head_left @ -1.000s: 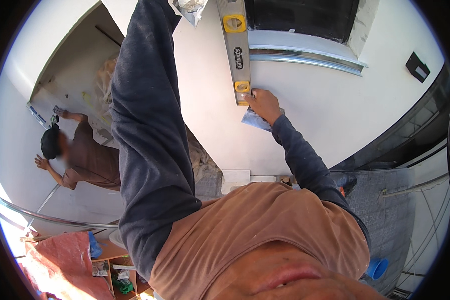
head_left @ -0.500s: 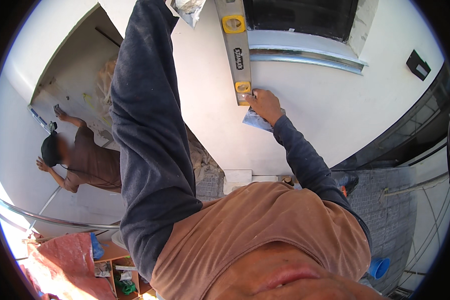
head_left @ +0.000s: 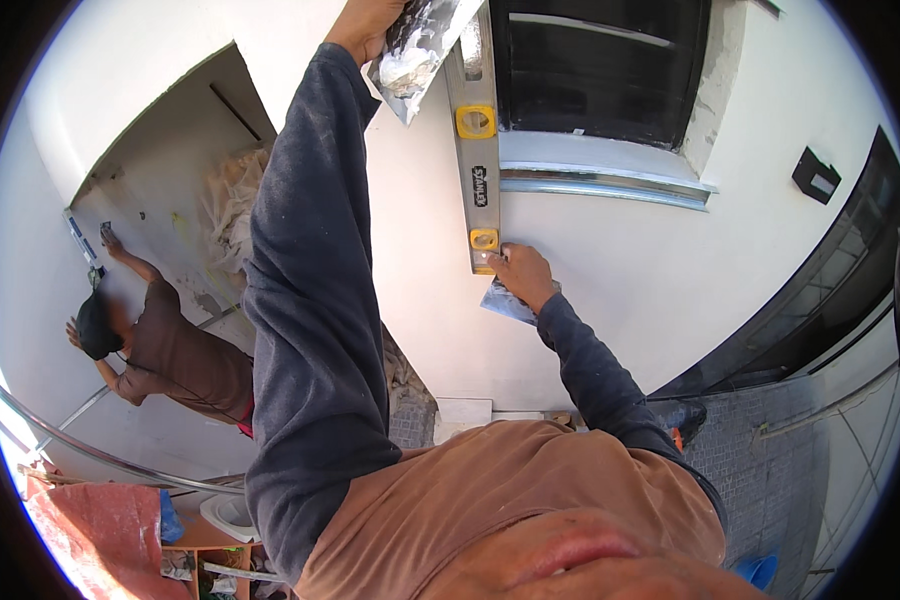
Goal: The person applies white wall compound to the window frame and surrounding wall using a putty knife and a larger trowel. They repeatedly scoop compound from a board on the floor and smooth it along the frame edges, occasionally using a spirit level to check alignment.
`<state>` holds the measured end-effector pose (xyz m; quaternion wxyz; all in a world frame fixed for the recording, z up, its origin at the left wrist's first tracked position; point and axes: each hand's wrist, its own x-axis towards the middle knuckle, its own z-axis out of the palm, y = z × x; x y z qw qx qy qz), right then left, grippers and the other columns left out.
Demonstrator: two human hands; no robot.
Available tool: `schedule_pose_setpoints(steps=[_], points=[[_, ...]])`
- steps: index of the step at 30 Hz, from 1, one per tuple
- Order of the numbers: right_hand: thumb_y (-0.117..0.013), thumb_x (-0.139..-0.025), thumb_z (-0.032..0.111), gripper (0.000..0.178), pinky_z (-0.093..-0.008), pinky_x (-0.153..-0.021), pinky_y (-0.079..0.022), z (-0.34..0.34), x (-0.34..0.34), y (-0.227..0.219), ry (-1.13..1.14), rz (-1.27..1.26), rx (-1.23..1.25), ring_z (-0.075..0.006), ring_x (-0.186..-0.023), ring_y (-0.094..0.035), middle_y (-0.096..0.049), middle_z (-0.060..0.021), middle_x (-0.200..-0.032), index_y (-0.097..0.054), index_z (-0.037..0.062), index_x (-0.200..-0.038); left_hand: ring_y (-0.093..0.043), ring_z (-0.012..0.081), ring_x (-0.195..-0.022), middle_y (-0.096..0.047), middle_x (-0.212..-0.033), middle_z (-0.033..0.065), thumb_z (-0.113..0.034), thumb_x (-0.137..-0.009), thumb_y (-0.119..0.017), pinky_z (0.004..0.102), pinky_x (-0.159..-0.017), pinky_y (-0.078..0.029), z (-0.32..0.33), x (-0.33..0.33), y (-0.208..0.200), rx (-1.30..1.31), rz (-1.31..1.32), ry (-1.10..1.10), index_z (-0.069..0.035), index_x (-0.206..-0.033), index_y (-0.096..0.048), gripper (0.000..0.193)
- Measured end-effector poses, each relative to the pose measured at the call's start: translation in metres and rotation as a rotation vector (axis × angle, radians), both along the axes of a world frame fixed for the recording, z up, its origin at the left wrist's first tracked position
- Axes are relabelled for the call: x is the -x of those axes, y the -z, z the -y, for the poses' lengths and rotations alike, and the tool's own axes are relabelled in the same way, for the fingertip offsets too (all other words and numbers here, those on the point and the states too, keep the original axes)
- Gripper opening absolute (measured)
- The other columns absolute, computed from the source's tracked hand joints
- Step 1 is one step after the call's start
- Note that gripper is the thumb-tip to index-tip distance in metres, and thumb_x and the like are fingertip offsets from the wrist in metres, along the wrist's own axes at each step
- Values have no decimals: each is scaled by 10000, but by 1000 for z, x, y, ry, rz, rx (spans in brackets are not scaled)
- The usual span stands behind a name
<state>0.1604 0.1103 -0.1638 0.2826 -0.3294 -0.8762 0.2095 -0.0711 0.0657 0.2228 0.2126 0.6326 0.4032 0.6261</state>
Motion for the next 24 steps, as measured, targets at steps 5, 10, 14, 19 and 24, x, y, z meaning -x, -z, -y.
schedule_pose_setpoints(steps=[5,10,14,19,24], points=[[-622,-925,445,435,-527,-748,-539,-3,2,5,-6,-34,-20,-419,-830,-696,-714,-220,-842,-719,22,-894,-771,151,-810,-757,-1013,147,-395,-971,-689,242,-681,-633,5,-2,8,-18,-102,-107,39,-1185,-643,487],[-635,-920,435,420,-530,-751,-540,-4,2,8,-21,-53,-6,-422,-834,-697,-717,-220,-845,-724,25,-910,-773,169,-827,-759,-1017,168,-423,-943,-713,251,-694,-634,9,-8,10,-35,-88,-117,39,-1198,-653,531],[-639,-919,435,418,-527,-756,-542,-4,2,7,-18,-54,4,-421,-844,-700,-721,-223,-857,-728,27,-925,-774,175,-828,-759,-1021,171,-425,-932,-726,249,-695,-633,12,-10,8,-30,-92,-107,33,-1185,-660,528],[-637,-920,439,423,-525,-758,-543,-2,0,4,-24,-39,0,-418,-849,-701,-723,-224,-863,-729,26,-938,-774,172,-805,-764,-1012,161,-405,-959,-702,251,-710,-630,10,-10,9,-47,-59,-112,42,-1194,-685,506],[-635,-922,442,427,-527,-763,-545,-2,0,3,-14,-34,-11,-416,-856,-702,-725,-220,-868,-729,26,-939,-771,166,-802,-761,-1022,163,-415,-954,-707,240,-705,-624,10,-11,11,-56,-65,-126,51,-1210,-673,532]])
